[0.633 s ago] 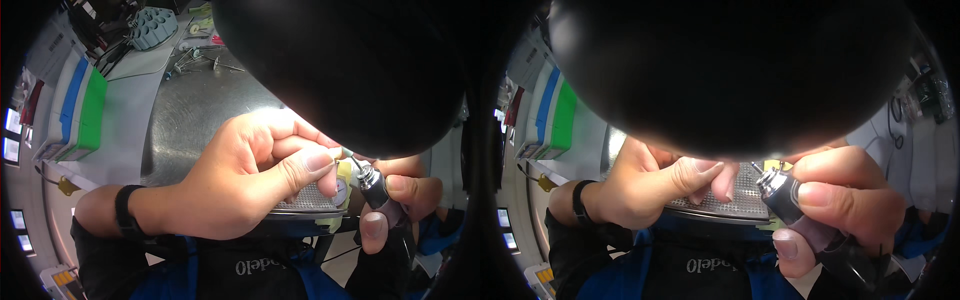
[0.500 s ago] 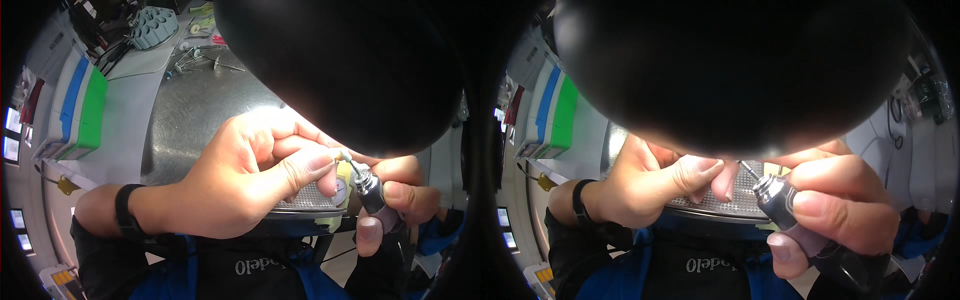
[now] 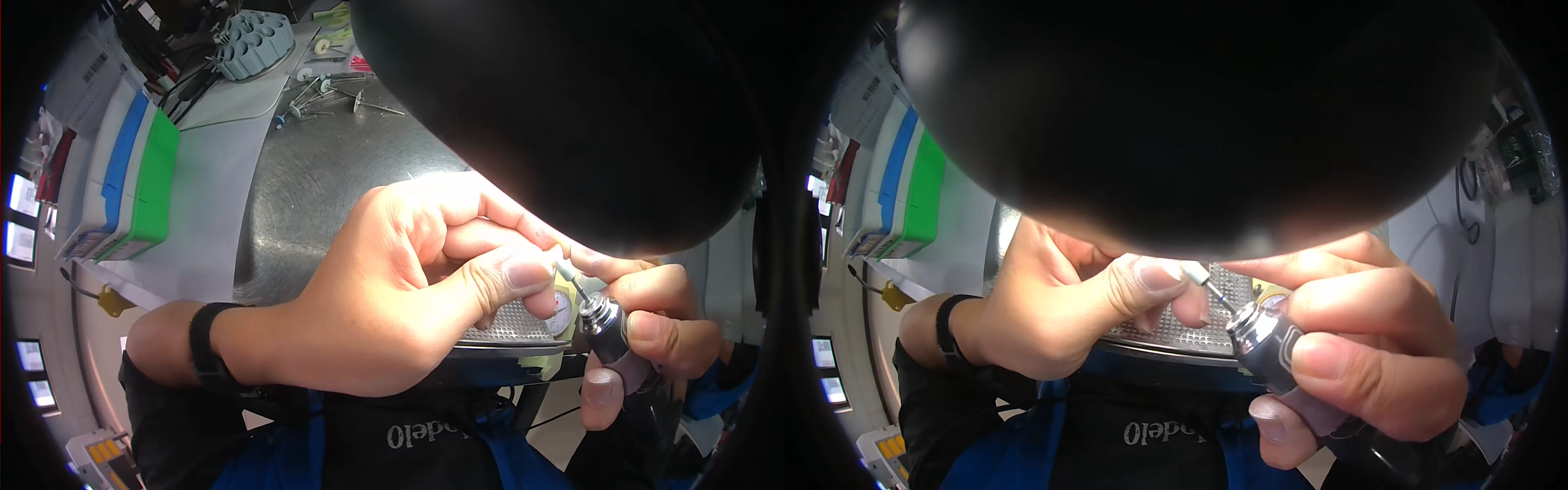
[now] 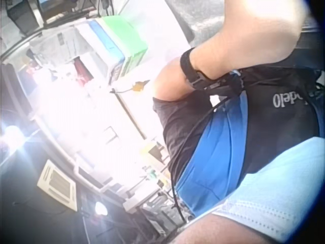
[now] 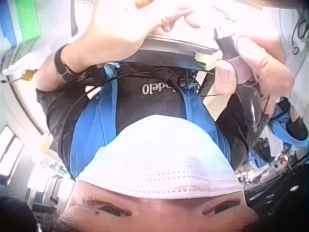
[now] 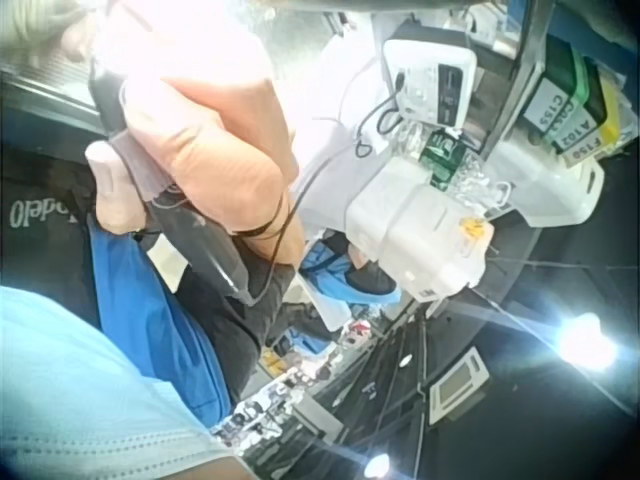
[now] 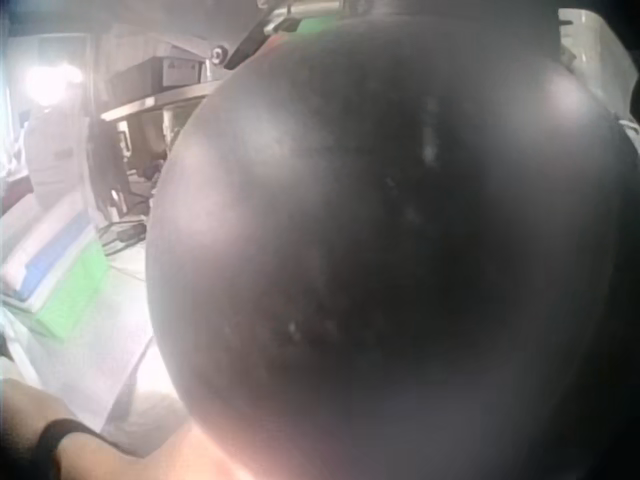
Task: Grinding and shaping a small dental crown using a rotary tool at a lab workstation.
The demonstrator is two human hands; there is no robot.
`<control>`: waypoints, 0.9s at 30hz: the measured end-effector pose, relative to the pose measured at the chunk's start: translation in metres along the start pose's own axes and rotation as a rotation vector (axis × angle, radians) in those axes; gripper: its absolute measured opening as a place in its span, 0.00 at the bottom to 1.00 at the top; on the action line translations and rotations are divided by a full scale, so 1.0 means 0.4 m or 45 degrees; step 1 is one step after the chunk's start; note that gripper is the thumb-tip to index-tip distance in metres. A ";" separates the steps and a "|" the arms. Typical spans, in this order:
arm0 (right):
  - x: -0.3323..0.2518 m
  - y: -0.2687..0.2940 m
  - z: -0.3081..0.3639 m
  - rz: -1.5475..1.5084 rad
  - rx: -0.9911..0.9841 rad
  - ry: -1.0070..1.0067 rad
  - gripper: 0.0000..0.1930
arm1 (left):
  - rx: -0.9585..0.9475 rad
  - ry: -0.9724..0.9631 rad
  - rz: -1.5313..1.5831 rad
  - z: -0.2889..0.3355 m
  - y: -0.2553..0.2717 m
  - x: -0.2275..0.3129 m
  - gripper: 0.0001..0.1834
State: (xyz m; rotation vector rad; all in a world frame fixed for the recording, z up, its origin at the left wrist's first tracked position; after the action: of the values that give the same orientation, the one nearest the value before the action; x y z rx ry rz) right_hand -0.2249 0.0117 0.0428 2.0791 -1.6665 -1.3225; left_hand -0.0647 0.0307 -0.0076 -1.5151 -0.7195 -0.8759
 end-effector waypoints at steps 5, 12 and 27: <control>-0.011 0.001 -0.021 0.019 -0.032 0.120 0.24 | -0.002 -0.039 -0.092 0.002 -0.005 0.012 0.12; -0.040 0.013 -0.079 0.130 -0.498 0.222 0.28 | 0.006 -0.108 -0.176 0.008 -0.009 0.032 0.14; -0.011 0.009 -0.004 0.093 -0.024 0.024 0.24 | 0.072 -0.143 -0.492 0.011 -0.020 0.038 0.11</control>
State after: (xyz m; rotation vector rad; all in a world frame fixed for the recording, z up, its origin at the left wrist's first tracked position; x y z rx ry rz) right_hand -0.2263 0.0136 0.0482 1.9939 -1.6988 -1.2870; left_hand -0.0626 0.0355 0.0094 -1.4050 -1.1356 -1.0508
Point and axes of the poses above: each hand's wrist, its own z-axis away from the middle knuckle, its own y-axis out of the back of the hand, x = y × z, the point moved 8 cm from there along -z, towards the middle knuckle, and after that the axes turned 15 degrees about z, right-handed, at the moved point
